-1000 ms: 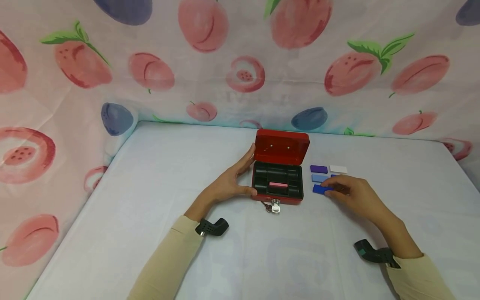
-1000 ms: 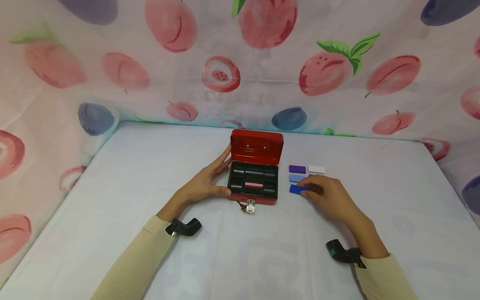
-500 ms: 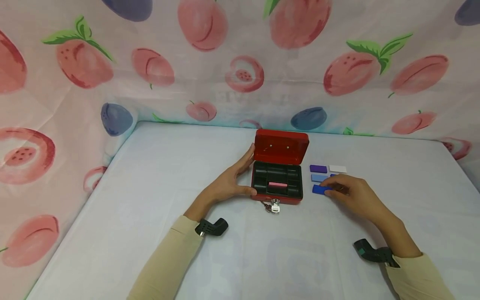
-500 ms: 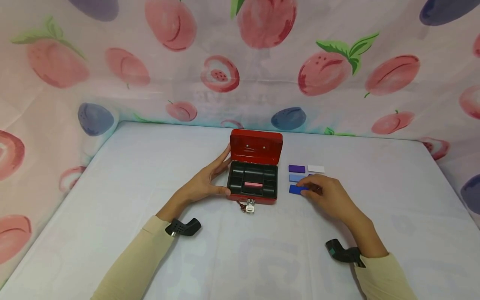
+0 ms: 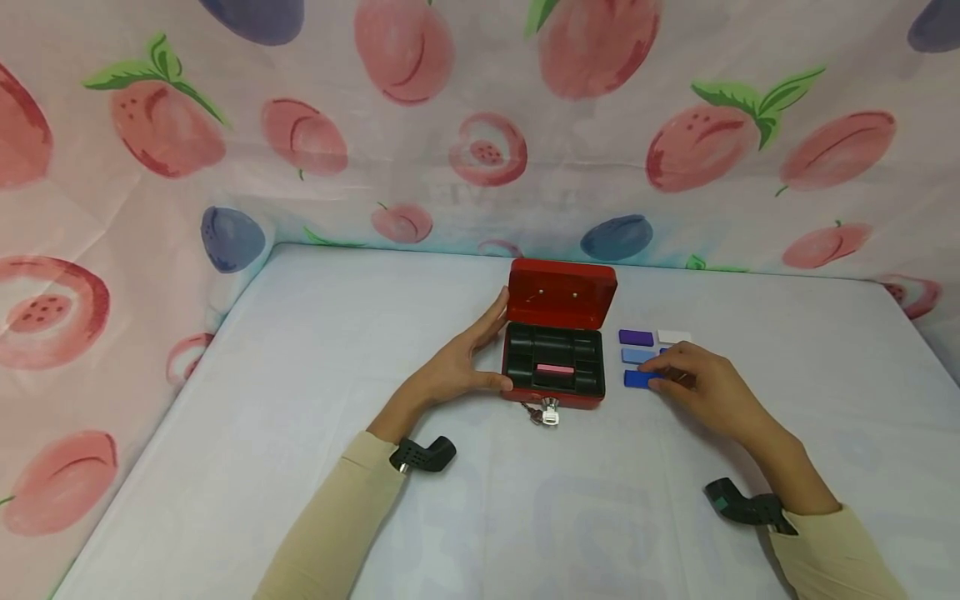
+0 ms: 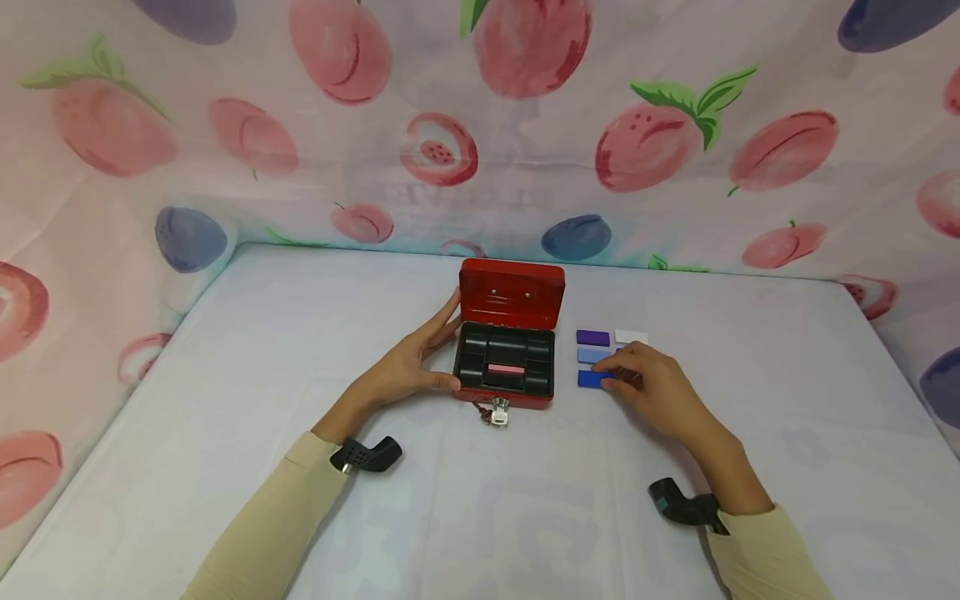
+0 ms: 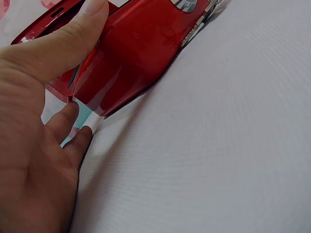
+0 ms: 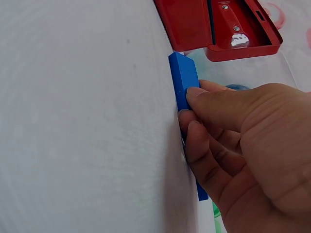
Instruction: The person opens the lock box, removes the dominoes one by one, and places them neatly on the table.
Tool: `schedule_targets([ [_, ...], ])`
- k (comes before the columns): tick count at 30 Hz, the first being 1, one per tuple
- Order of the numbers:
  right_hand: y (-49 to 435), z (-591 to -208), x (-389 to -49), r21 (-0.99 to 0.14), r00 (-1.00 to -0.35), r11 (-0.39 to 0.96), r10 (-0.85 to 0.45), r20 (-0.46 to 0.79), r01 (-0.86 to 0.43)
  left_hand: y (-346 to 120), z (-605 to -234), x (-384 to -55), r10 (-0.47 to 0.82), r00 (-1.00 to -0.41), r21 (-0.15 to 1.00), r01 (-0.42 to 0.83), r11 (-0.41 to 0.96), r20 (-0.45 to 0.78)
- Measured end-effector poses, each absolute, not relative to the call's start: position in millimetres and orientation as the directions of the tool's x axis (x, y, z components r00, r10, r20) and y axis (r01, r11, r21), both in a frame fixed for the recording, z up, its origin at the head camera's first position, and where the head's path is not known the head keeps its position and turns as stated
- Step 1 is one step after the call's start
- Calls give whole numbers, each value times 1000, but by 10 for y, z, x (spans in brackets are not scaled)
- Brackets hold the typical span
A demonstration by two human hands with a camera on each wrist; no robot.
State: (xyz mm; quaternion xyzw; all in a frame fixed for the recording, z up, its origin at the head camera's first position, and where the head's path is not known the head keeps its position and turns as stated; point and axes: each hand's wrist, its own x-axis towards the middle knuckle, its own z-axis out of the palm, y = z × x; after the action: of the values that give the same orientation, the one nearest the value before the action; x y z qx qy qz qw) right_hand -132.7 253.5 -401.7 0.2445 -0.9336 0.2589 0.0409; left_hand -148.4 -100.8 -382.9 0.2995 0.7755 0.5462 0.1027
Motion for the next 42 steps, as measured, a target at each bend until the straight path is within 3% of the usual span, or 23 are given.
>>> schedule_targets([
  [42,2531,-4063,-1336,-445,-888,769,-395,234,-459,-1008,-3849,-1492,576,-802,905,352,240,159],
])
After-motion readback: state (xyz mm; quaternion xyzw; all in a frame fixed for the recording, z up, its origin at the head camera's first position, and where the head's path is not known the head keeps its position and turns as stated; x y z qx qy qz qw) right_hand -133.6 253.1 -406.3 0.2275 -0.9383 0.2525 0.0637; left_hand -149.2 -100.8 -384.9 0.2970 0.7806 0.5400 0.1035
